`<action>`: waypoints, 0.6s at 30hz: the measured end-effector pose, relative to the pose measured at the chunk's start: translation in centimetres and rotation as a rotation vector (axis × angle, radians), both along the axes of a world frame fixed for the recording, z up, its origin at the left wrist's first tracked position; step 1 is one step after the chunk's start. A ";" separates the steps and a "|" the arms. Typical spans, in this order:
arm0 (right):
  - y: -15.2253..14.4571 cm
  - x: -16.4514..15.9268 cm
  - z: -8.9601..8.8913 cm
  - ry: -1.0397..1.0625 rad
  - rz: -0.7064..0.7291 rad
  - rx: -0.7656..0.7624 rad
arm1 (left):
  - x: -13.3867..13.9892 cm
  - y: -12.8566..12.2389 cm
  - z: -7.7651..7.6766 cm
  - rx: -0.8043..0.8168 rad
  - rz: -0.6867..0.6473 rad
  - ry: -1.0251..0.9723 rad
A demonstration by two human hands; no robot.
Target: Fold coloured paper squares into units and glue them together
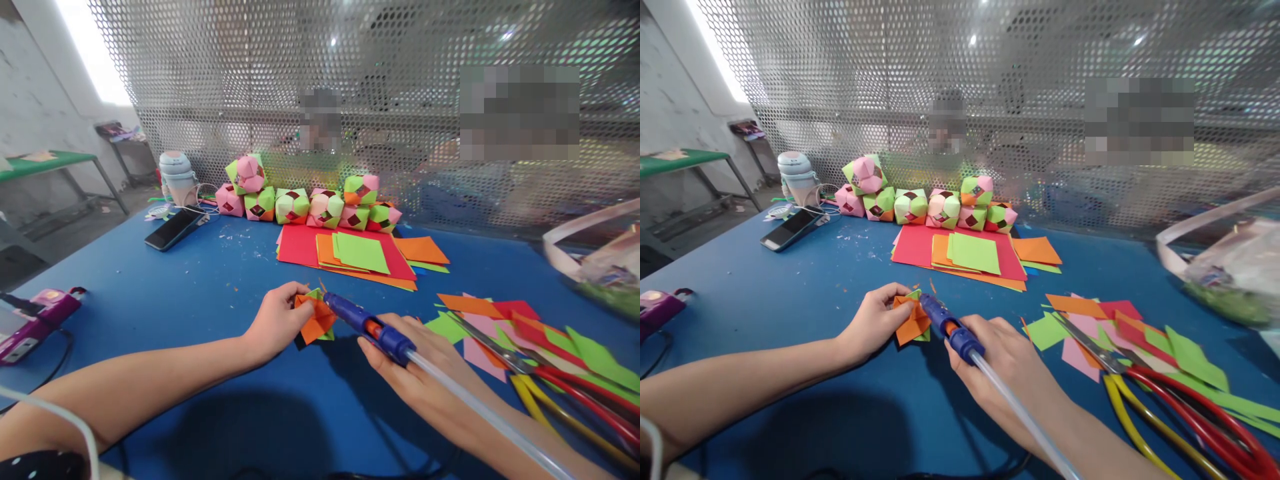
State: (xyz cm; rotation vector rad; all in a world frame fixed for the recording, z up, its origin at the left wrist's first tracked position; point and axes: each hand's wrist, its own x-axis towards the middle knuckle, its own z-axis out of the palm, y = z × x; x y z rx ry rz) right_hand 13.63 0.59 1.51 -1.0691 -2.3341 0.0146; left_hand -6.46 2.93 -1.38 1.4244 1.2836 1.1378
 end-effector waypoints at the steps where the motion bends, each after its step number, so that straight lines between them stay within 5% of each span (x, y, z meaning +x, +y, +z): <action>1: 0.0 0.0 0.0 0.006 0.003 0.022 | 0.0 0.0 0.0 -0.007 -0.005 -0.006; 18: -0.4 0.0 0.2 -0.076 -0.068 -0.116 | -0.1 0.0 0.3 0.040 0.063 0.069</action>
